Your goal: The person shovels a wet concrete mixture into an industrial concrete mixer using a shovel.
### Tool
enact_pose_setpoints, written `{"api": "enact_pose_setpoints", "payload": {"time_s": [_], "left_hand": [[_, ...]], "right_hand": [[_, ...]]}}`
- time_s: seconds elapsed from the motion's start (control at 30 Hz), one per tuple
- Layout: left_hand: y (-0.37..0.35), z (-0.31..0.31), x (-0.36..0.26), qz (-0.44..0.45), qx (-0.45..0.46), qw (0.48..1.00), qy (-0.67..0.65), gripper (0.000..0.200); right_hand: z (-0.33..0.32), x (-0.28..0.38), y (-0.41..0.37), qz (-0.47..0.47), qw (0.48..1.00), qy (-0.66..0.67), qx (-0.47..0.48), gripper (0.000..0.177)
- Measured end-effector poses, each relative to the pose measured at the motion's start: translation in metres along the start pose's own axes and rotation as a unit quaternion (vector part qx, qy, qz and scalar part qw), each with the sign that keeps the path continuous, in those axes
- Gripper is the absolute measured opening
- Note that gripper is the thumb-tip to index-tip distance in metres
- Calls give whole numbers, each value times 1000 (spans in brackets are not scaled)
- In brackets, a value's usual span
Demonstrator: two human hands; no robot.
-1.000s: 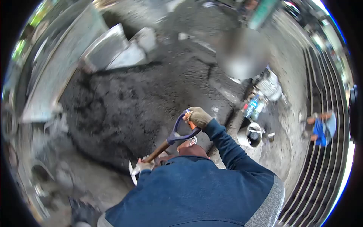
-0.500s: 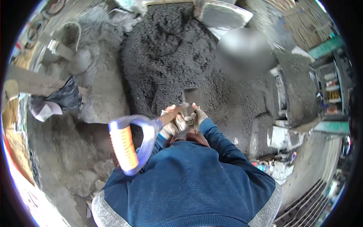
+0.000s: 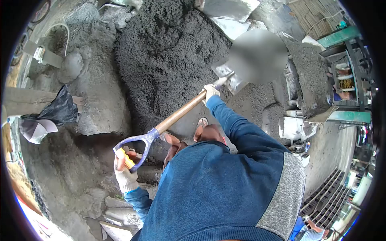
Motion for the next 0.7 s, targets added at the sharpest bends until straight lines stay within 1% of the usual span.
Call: {"api": "enact_pose_setpoints", "payload": {"time_s": [0.03,0.1,0.13,0.17,0.23,0.3,0.33,0.37,0.4,0.43,0.5,0.53,0.57,0.6,0.63,0.67,0.7], "left_hand": [[10,-6,9,-1,13,998,-55,34],[21,-16,22,-56,55,985,-157,32],[30,-32,33,-70,45,986,-144,32],[37,-49,47,-80,24,987,-139,27],[43,-75,81,-142,16,974,-176,33],[44,-131,137,-159,-94,963,-195,50],[38,-174,175,-146,-163,955,-201,52],[25,-221,221,-131,-233,941,-208,54],[-5,-270,289,-224,-351,878,-237,52],[-32,-294,323,-266,-422,834,-234,52],[-71,-300,334,-289,-475,803,-215,51],[-77,-295,330,-289,-490,795,-212,51],[-77,-292,325,-281,-504,788,-212,50],[-73,-287,318,-270,-514,786,-215,50],[-65,-277,307,-255,-520,785,-219,49],[-59,-267,296,-238,-524,786,-224,49],[-52,-253,284,-220,-523,790,-232,49]], "right_hand": [[18,6,-3,-28,999,-18,12,18],[65,13,-7,-80,995,-4,62,19],[83,13,-25,-89,994,-21,54,16],[103,5,-42,-59,996,-10,65,13],[133,-30,-61,-27,997,-6,78,12],[151,-103,-59,124,983,-49,128,10],[150,-139,-69,116,977,-80,161,10],[139,-179,-82,141,973,-126,131,12],[120,-237,-54,105,957,-208,172,12],[94,-281,-76,175,941,-241,162,10],[23,-387,-87,269,884,-339,178,19],[-16,-468,-51,271,887,-268,259,20],[-34,-447,-108,314,855,-342,231,20],[-50,-462,-131,333,854,-325,233,26],[-62,-473,-135,320,833,-414,180,25],[-75,-481,-140,315,802,-493,125,24],[-56,-496,-135,309,830,-440,145,23]]}}
Point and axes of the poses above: each hand's wrist, its own y-axis towards the middle knuckle, its own z-axis out of the palm, x = y × z, the point moved 9 cm from there along y, towards the middle knuckle, and after that the axes turned 12 degrees about -x, right-handed, at the moved point
